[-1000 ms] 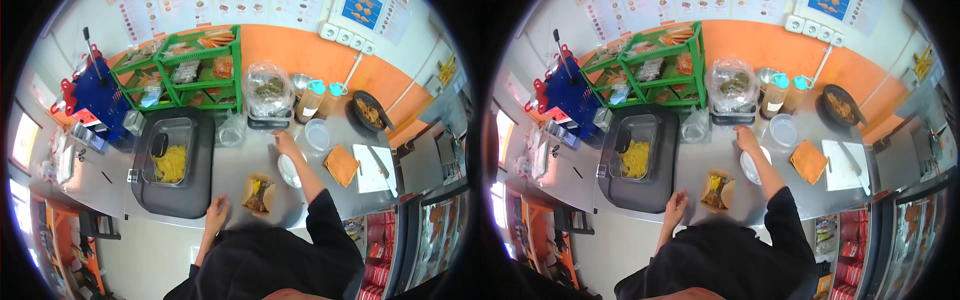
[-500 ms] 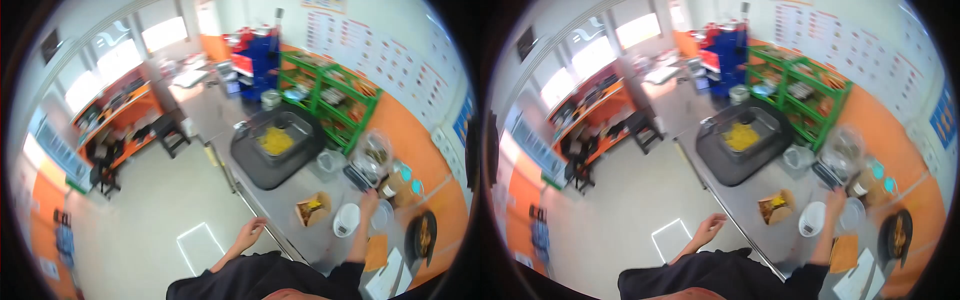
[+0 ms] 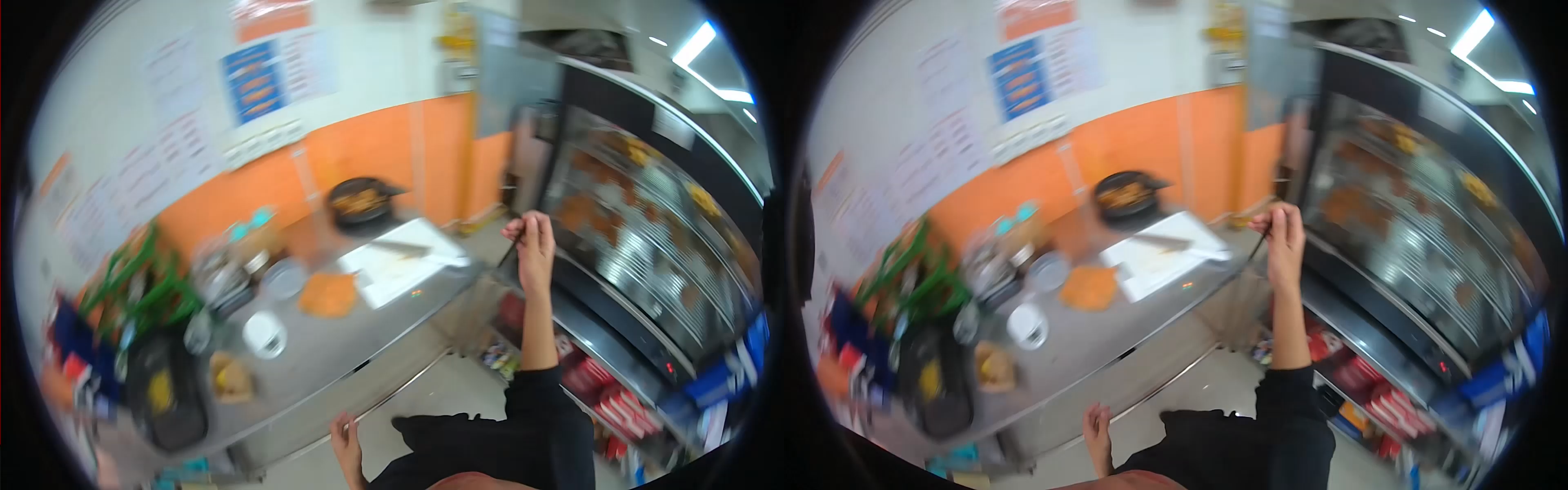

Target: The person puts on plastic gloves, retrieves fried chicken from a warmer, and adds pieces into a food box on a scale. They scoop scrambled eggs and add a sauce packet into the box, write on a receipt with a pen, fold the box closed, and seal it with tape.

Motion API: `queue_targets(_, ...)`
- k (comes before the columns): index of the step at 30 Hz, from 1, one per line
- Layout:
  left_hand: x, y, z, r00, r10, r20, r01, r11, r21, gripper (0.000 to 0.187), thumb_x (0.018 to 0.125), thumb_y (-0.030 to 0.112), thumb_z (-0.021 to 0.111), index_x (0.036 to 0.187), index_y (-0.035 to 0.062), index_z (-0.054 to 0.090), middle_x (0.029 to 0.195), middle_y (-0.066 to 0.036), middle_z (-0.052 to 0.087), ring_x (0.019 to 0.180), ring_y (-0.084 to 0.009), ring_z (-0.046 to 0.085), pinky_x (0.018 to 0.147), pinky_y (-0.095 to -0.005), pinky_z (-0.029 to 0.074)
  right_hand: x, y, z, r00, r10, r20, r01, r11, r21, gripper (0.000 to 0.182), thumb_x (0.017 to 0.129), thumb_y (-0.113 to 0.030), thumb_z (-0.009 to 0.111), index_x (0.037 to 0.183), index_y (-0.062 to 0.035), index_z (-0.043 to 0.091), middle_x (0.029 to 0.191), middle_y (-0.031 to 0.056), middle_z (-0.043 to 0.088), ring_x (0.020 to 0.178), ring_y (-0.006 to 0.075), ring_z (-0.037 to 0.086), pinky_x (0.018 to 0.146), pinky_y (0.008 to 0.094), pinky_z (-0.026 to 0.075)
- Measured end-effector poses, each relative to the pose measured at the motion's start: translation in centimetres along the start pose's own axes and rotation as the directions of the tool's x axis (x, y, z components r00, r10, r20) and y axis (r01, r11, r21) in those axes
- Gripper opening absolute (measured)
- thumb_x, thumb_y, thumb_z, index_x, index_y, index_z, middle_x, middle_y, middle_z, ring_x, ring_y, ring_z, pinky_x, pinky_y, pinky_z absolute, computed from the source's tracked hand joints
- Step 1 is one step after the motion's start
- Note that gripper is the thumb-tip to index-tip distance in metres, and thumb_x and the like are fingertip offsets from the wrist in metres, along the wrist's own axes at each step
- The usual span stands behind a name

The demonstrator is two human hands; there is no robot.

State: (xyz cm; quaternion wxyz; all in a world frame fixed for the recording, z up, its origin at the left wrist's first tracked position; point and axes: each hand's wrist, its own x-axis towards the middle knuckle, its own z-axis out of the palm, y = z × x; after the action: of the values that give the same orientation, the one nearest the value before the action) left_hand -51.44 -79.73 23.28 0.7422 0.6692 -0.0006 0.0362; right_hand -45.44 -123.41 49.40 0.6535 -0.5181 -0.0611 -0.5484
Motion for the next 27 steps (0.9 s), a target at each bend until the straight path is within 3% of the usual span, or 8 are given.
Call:
queue_targets(3, -0.2, -1.5, 3.1, 0.959, -0.200, 0.204, 0.174, 0.975, 0.136, 0.039, 0.096, 0.015, 0.058, 0.130, -0.0011, 0.047, 0.116, -0.016, 0.062, 0.104, -0.0204, 0.061, 0.091, -0.0312, 0.048, 5.1, -9.0, -5.0, 0.931, -0.169, -0.324, 0.073, 0.955, -0.288, 0.021, 0.102, -0.027, 0.051, 0.100, -0.0060, 0.054, 0.080, 0.0024, 0.056, 0.069, 0.0077, 0.054, 0.059, 0.0230, 0.039)
queue_targets(7, 2.8, -3.5, 5.1, 0.913, -0.134, 0.385, 0.061, 0.979, 0.197, 0.038, 0.097, 0.016, 0.057, 0.130, -0.0004, 0.049, 0.115, -0.015, 0.063, 0.103, -0.0196, 0.061, 0.089, -0.0300, 0.048, 15.4, -15.3, -10.4, 0.466, -0.860, -0.208, 0.292, 0.372, -0.881, 0.030, 0.095, -0.029, 0.060, 0.107, -0.0016, 0.057, 0.089, 0.0065, 0.060, 0.085, 0.0172, 0.057, 0.076, 0.0321, 0.045)
queue_targets(11, 5.0, 0.9, 10.0, 0.948, -0.014, 0.317, -0.081, 0.955, 0.284, 0.035, 0.096, 0.018, 0.059, 0.124, -0.0020, 0.056, 0.114, -0.017, 0.065, 0.104, -0.0213, 0.063, 0.091, -0.0326, 0.049, 30.5, -19.1, -24.9, 0.439, -0.874, -0.206, -0.652, -0.152, -0.743, 0.050, 0.095, -0.045, 0.054, 0.111, 0.0022, 0.059, 0.091, 0.0179, 0.065, 0.091, 0.0309, 0.065, 0.079, 0.0429, 0.053)
queue_targets(12, 5.7, 0.6, 11.2, 0.949, 0.028, 0.314, -0.108, 0.965, 0.240, 0.035, 0.096, 0.019, 0.059, 0.124, -0.0009, 0.057, 0.118, -0.016, 0.065, 0.106, -0.0238, 0.063, 0.092, -0.0340, 0.049, 31.9, -16.5, -24.0, 0.521, -0.844, -0.124, -0.553, -0.223, -0.803, 0.048, 0.094, -0.043, 0.055, 0.110, 0.0020, 0.060, 0.091, 0.0171, 0.064, 0.091, 0.0298, 0.064, 0.078, 0.0420, 0.052)
queue_targets(15, 5.9, 5.1, 15.3, 0.936, 0.208, 0.282, -0.289, 0.914, 0.285, 0.037, 0.096, 0.025, 0.056, 0.126, 0.0034, 0.056, 0.122, -0.015, 0.061, 0.111, -0.0257, 0.059, 0.096, -0.0376, 0.047, 23.2, -3.6, -13.0, 0.825, -0.557, 0.095, 0.242, 0.195, -0.951, 0.042, 0.093, -0.037, 0.058, 0.108, 0.0016, 0.060, 0.089, 0.0148, 0.064, 0.089, 0.0266, 0.063, 0.077, 0.0396, 0.052)
queue_targets(18, 5.9, 6.0, 17.0, 0.925, 0.257, 0.279, -0.326, 0.915, 0.237, 0.039, 0.099, 0.026, 0.054, 0.130, 0.0021, 0.052, 0.123, -0.014, 0.061, 0.114, -0.0246, 0.058, 0.098, -0.0378, 0.045, 11.4, 6.0, -1.2, 0.897, -0.086, 0.434, 0.336, 0.771, -0.541, 0.036, 0.091, -0.032, 0.061, 0.106, 0.0012, 0.060, 0.087, 0.0124, 0.063, 0.087, 0.0234, 0.061, 0.076, 0.0371, 0.051)
queue_targets(23, 4.7, 11.3, 17.1, 0.966, 0.189, 0.177, -0.202, 0.978, 0.059, 0.033, 0.101, 0.022, 0.049, 0.128, 0.0032, 0.053, 0.122, -0.012, 0.060, 0.114, -0.0207, 0.057, 0.098, -0.0357, 0.045, -3.4, 12.9, 11.9, 0.260, 0.352, 0.899, -0.161, 0.934, -0.319, 0.028, 0.088, -0.022, 0.066, 0.103, 0.0004, 0.061, 0.084, 0.0086, 0.063, 0.084, 0.0180, 0.059, 0.075, 0.0330, 0.049)
queue_targets(27, 4.1, 12.6, 14.5, 0.840, 0.350, -0.415, -0.449, 0.877, -0.171, 0.026, 0.101, 0.016, 0.050, 0.124, 0.0050, 0.054, 0.110, -0.005, 0.062, 0.104, -0.0133, 0.057, 0.090, -0.0296, 0.046, -13.4, 14.4, 18.4, -0.271, 0.283, 0.920, -0.370, 0.852, -0.371, 0.023, 0.086, -0.014, 0.071, 0.101, -0.0001, 0.061, 0.082, 0.0055, 0.062, 0.081, 0.0138, 0.057, 0.074, 0.0297, 0.048)
